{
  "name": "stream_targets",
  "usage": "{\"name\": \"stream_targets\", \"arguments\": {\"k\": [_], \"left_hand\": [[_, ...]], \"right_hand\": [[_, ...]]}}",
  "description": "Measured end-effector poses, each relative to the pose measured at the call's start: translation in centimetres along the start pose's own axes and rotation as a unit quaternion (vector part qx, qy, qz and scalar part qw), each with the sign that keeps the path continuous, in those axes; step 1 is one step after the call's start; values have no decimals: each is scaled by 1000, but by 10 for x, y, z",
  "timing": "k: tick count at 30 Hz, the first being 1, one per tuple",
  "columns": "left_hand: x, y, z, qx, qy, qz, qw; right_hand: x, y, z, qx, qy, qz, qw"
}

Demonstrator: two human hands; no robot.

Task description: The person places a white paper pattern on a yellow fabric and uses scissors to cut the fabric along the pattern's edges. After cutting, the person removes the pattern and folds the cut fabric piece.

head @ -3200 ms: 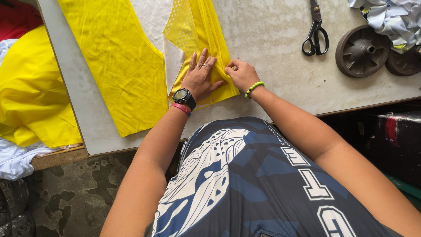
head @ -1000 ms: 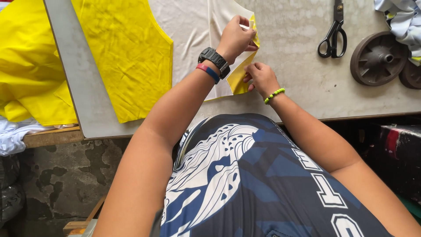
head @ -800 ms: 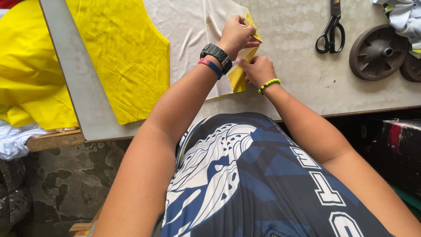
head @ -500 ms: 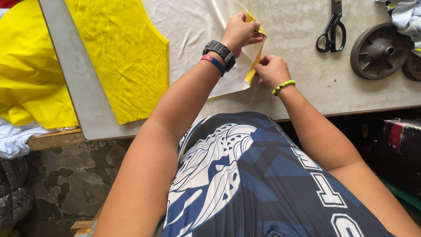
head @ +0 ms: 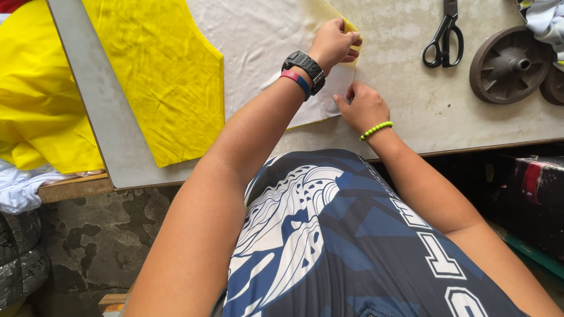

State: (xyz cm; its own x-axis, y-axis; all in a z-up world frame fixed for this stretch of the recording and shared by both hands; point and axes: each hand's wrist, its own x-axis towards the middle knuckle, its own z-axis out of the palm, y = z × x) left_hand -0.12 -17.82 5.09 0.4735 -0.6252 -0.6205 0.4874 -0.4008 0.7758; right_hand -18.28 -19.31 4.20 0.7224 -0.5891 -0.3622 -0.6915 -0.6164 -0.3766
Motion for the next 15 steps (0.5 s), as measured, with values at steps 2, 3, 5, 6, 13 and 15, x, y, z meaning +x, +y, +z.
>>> {"name": "stream_targets", "arguments": {"k": [2, 3, 5, 6, 13, 15], "left_hand": [[1, -4, -5, 14, -16, 42, 999], [2, -5, -7, 28, -31, 85, 995], [8, -11, -31, 57, 20, 227, 972], [11, -13, -41, 83, 68, 363, 926], [10, -51, -138, 499, 278, 406, 713], [21, -53, -147, 564, 245, 366, 699]], "right_hand": [[-5, 2, -5, 0, 0, -8, 1000], [-6, 2, -7, 2, 1, -17, 1000], [-9, 11, 0, -32, 87, -105, 990], [-10, 16, 3, -67, 170, -191, 964], [-5, 32, 15, -184, 203, -353, 895], [-5, 35, 16, -144, 170, -328, 918]]}}
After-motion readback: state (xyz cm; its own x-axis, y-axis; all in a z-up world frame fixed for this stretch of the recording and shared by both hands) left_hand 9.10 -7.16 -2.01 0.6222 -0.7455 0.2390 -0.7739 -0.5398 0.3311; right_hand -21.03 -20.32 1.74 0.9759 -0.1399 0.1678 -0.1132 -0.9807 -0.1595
